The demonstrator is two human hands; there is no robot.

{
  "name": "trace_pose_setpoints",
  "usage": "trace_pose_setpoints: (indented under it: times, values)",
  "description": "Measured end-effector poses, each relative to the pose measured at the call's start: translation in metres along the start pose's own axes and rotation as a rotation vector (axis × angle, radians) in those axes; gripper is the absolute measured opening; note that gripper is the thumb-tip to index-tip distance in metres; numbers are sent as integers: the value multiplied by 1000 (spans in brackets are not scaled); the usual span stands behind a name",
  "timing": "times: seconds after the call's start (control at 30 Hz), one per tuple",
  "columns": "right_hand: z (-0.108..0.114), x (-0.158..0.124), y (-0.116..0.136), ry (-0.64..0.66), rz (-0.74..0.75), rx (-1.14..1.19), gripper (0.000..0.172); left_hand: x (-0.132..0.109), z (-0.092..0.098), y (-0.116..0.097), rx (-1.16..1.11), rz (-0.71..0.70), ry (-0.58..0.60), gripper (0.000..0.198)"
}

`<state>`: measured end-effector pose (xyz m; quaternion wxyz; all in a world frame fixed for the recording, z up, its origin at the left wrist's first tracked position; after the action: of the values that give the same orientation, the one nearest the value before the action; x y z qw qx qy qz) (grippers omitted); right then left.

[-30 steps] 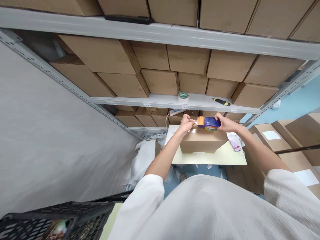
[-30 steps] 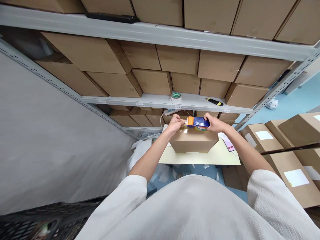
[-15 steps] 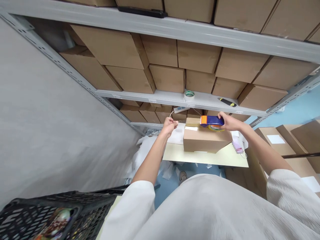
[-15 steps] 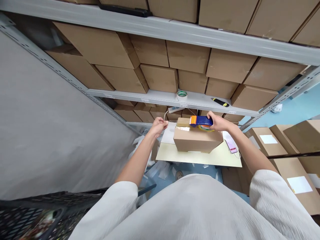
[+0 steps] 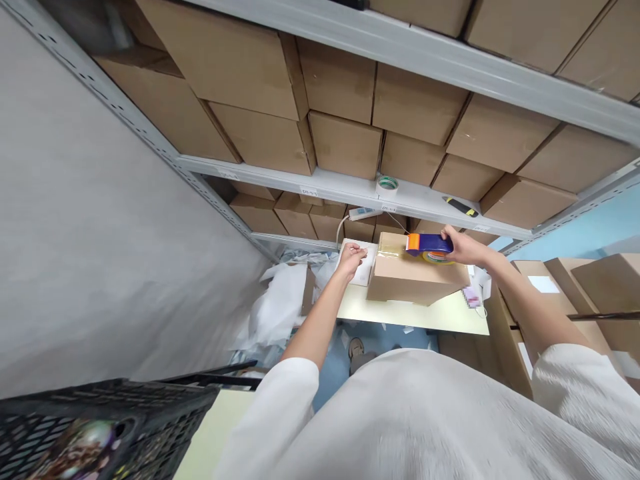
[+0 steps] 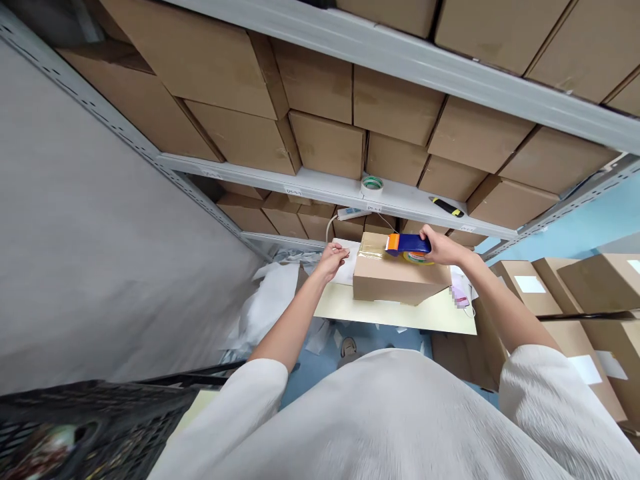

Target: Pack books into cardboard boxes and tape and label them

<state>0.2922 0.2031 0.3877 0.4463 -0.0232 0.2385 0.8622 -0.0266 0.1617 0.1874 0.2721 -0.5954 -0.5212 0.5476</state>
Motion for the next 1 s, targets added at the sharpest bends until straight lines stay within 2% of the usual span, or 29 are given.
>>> trace_pose_setpoints:
  times: [0.23, 0.43, 0.63, 0.8, 0.9, 1.0]
  values:
    - [-2, 3, -5, -31, -31, -2, 55, 1, -24, 22, 14, 39, 55, 48]
    - [-3, 3, -3, -50, -28, 17, 55, 7, -18, 16, 178, -42, 67, 42]
    - [-4, 4, 1, -44, -29, 17, 55, 9, -9, 21, 258, -65, 63, 41]
    - [-6, 5, 6, -45, -30, 17, 55, -1, -15, 11, 227, -202, -37, 27]
    - [-7, 3, 6, -50, -33, 26, 55, -8, -24, 2, 148, -250, 25, 16]
    - [-8, 0, 2, -72, -33, 49, 57, -13, -27, -13, 190, -246, 90, 14]
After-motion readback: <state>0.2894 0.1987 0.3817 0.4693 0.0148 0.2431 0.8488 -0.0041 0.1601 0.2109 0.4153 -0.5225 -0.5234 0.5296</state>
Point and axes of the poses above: each hand's wrist, its own x-axis towards the middle knuckle, its own z-axis out of the back of the hand, y = z × x, the point moved 8 cm from there along x, towards the middle knuckle, and after that the axes turned 7 degrees about y, right-handed, at the moved point
